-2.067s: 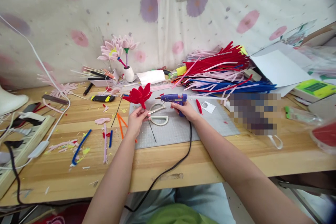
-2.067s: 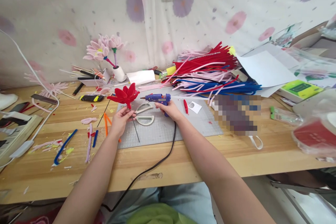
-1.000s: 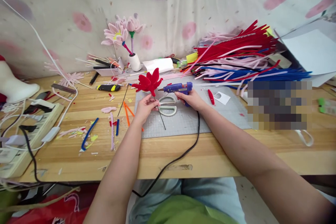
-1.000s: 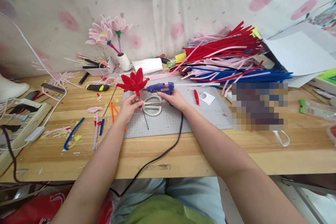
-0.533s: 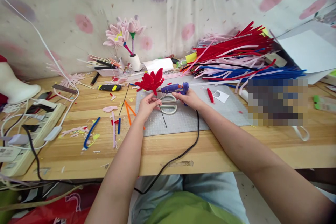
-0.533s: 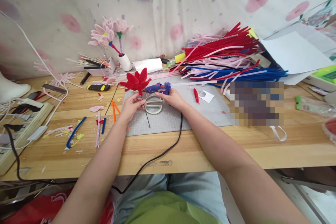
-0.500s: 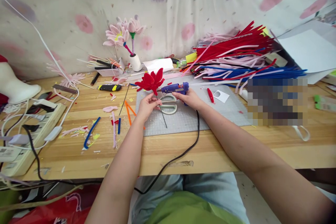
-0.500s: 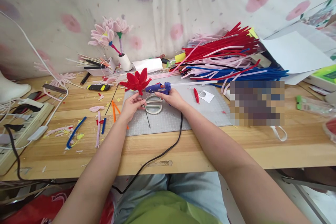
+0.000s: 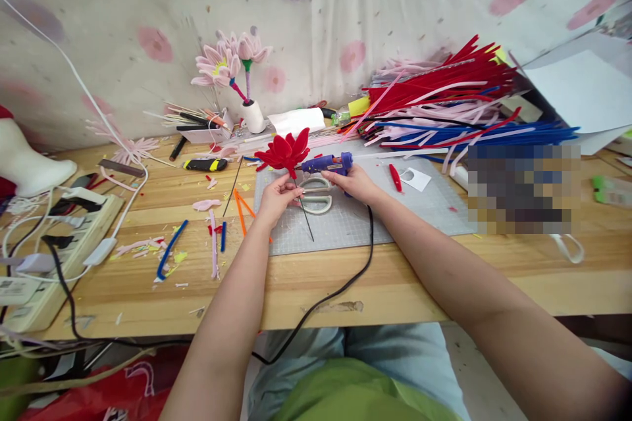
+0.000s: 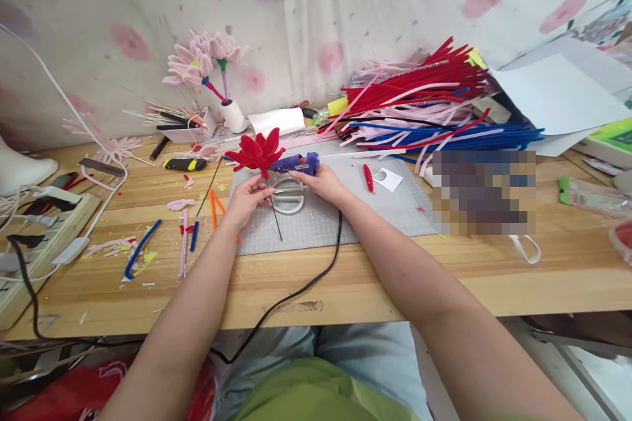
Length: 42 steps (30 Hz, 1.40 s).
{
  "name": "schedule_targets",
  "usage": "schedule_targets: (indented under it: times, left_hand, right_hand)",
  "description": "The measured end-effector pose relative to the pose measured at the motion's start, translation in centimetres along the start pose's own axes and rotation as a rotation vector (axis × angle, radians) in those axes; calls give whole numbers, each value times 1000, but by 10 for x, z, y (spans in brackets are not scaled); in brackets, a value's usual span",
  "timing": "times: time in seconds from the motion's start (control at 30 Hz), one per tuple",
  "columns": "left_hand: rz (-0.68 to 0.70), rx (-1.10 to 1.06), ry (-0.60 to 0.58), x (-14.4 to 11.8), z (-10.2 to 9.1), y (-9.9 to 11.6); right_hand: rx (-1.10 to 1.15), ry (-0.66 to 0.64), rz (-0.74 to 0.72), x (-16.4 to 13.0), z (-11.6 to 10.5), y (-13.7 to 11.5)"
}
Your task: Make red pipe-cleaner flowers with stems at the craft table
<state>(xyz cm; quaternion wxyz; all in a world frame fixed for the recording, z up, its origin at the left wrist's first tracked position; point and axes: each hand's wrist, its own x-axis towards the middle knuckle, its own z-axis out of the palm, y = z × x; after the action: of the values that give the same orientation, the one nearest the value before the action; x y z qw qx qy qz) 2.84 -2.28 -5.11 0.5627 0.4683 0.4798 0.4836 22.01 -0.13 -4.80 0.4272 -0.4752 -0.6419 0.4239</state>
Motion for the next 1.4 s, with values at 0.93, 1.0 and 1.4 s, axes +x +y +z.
schedule_targets:
  times: [0.93,1.0,1.4]
  left_hand:
    - [20,-10,8,4,-2,-6]
    - [19,-13,6,4,-2,-6]
    - [13,-12,7,1,0,-3]
  right_hand:
    - [-59,-88,120,-2,-12,-2]
    - [-50,-81,114,-3,-10,-4]
    - [-42,-103,87,-2,-8,-10]
